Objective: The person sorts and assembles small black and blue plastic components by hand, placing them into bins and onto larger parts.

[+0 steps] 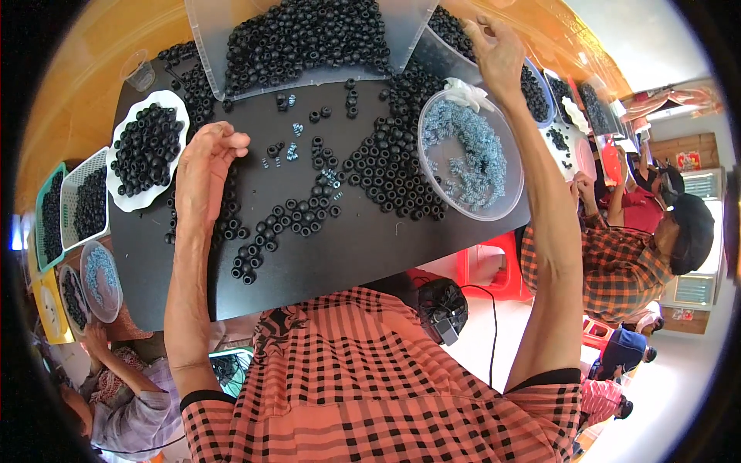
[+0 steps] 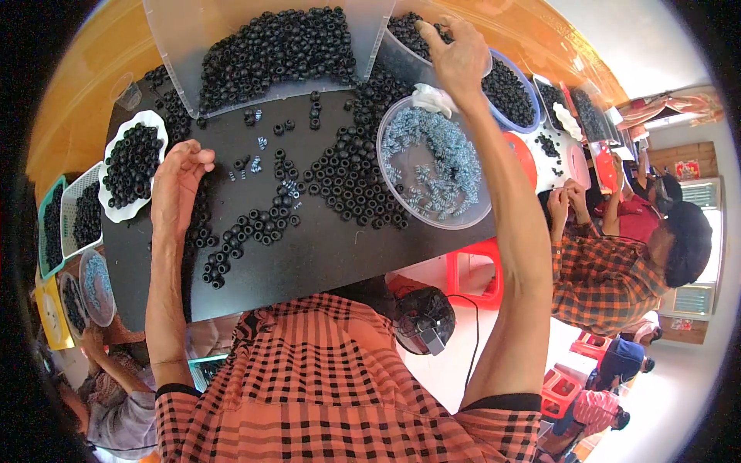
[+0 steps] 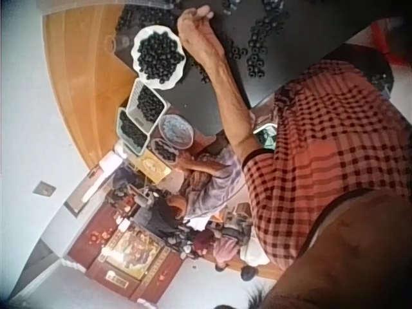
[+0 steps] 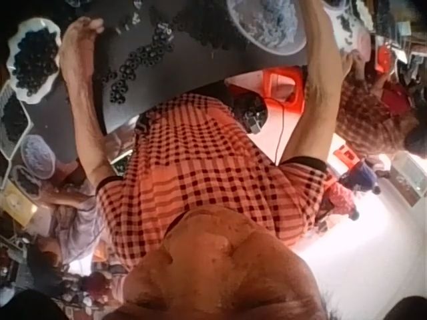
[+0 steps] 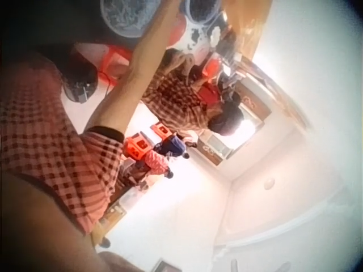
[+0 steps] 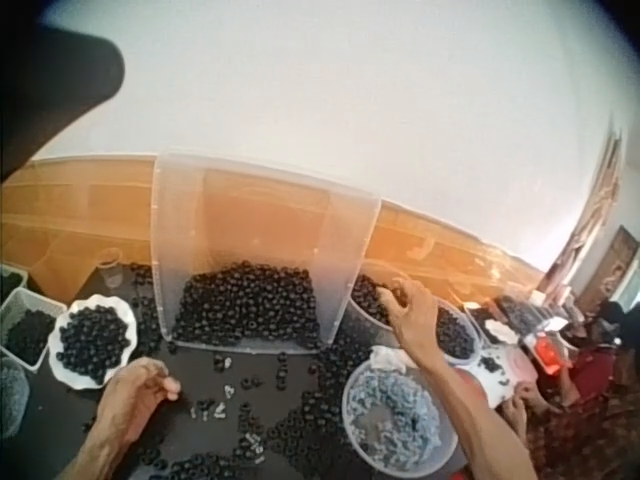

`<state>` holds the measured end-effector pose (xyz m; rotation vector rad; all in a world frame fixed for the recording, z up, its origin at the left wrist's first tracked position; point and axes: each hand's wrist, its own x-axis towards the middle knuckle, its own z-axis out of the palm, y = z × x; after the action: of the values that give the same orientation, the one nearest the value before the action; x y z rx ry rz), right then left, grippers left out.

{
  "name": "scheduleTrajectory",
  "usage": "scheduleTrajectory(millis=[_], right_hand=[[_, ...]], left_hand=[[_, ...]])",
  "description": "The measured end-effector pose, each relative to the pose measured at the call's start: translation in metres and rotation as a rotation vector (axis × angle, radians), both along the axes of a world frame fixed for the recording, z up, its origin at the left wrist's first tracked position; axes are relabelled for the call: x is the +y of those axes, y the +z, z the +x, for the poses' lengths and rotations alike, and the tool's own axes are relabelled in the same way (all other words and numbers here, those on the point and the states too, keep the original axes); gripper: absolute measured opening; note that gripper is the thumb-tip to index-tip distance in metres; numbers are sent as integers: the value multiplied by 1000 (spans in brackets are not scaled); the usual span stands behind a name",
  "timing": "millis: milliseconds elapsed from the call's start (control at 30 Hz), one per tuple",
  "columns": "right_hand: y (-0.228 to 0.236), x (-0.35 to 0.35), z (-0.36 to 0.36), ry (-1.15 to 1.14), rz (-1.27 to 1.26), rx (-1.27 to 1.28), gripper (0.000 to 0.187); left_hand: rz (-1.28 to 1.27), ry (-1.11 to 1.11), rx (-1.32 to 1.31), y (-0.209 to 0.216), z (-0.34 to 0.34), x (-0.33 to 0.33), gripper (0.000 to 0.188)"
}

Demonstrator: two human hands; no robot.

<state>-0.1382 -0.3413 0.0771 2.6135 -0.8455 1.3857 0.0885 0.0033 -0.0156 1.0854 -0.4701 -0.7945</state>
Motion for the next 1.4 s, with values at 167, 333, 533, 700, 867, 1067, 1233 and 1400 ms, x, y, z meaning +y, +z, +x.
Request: scheduleTrajectory(millis=[167, 333, 533, 700, 867, 1067, 1233, 1400], right_hand=[[-39, 82, 45, 533, 271, -2, 16], [-73, 129, 79, 695, 104, 326, 19], [-82, 136, 93, 752, 286, 321, 19], [-84, 157, 94, 789, 606, 165, 17], [-80, 158, 93, 762, 620, 126, 16], [-73, 147, 88, 796, 585, 261, 18], [-75, 163, 99, 844, 330, 362, 18], [-76, 174, 105, 781, 243, 501, 14]], left_hand=[[36, -27, -22, -1, -4, 4, 23], [59, -56, -20, 3, -15, 0, 20], [19, -144, -14, 1, -25, -2, 18], [38, -165, -15, -1, -32, -2, 18], [42, -93, -49, 7, -20, -1, 18], [53, 19, -64, 15, -9, 4, 19], [43, -12, -42, 11, -8, 3, 18], [47, -45, -40, 10, -12, 2, 17]])
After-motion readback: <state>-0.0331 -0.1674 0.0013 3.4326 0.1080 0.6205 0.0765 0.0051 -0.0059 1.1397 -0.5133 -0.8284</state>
